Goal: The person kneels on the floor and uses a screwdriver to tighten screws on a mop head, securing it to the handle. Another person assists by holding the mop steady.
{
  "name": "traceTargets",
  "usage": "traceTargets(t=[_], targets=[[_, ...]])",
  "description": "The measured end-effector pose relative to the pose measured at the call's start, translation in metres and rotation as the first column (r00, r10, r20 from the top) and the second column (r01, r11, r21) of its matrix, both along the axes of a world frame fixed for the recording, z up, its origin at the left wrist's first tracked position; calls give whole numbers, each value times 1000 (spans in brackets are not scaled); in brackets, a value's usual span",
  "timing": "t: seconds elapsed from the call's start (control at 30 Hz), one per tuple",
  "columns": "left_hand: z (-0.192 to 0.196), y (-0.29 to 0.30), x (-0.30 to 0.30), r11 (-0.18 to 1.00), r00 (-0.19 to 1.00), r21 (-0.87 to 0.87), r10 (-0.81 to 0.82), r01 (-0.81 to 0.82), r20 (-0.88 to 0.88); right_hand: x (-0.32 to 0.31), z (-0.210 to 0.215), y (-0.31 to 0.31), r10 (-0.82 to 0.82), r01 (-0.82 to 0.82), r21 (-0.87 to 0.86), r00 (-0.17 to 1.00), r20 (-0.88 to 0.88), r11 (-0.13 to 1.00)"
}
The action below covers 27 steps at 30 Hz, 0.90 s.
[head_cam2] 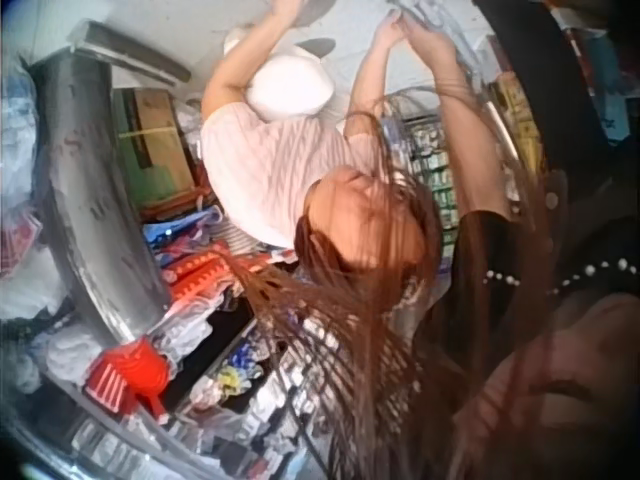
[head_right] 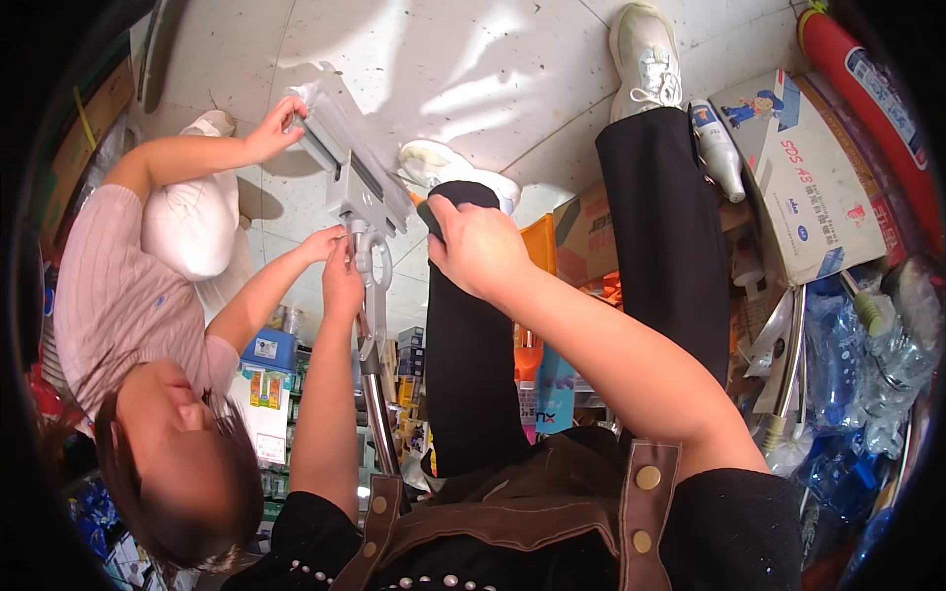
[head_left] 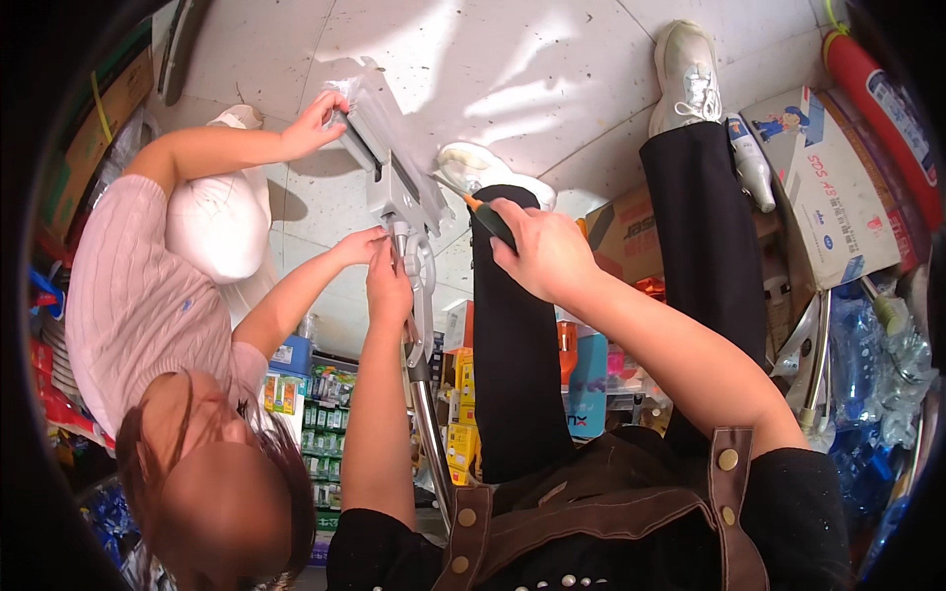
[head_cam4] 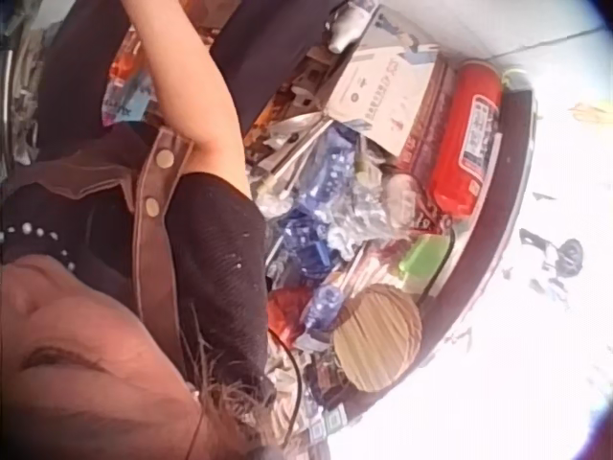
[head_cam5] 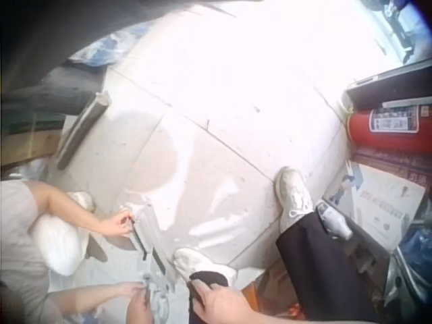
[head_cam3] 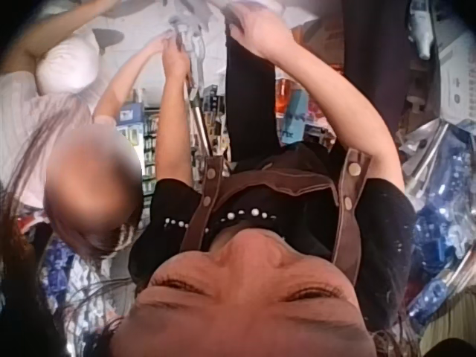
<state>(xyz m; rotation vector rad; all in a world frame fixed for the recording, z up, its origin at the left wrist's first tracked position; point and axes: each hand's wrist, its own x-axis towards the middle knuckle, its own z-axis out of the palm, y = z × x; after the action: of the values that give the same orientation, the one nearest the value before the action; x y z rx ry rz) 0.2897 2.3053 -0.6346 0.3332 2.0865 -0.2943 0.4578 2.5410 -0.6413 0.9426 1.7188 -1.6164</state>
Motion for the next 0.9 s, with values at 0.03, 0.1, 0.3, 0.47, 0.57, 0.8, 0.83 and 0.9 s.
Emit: traceTargets(t=[0.03,0.1,0.3,0.47,0.57,0.8,0.83,0.9], targets=[[3,-2,-1,999,1000,-22,29,-30,-6,5,5,0,-3,3,-25,1000,28,1000],[9,-6,-3,994,996,-68,90,-91,-21,12,16,2,-39,40,-47,999,32,998],[35,1,-5,786,793,-99,606,-610,-68,27,46,7,-132,139,-131,989,62,982],[48,-44,-10,478,475,30,878,-878,-62,38,56,11,-106,124,-159,988,115,980],[62,-46,-6,491,487,24,868,-871,-97,46,53,14,-103,118,-120,987,124,986],[97,-49,10,903,901,-81,408,-422,-148,57,68,33,-59,73,-74,983,176,995],[101,-46,14,920,918,-74,372,-384,-142,59,71,36,-58,70,-58,983,176,996],[108,-39,22,949,945,-59,299,-308,-132,63,78,49,-43,49,-29,984,176,998]])
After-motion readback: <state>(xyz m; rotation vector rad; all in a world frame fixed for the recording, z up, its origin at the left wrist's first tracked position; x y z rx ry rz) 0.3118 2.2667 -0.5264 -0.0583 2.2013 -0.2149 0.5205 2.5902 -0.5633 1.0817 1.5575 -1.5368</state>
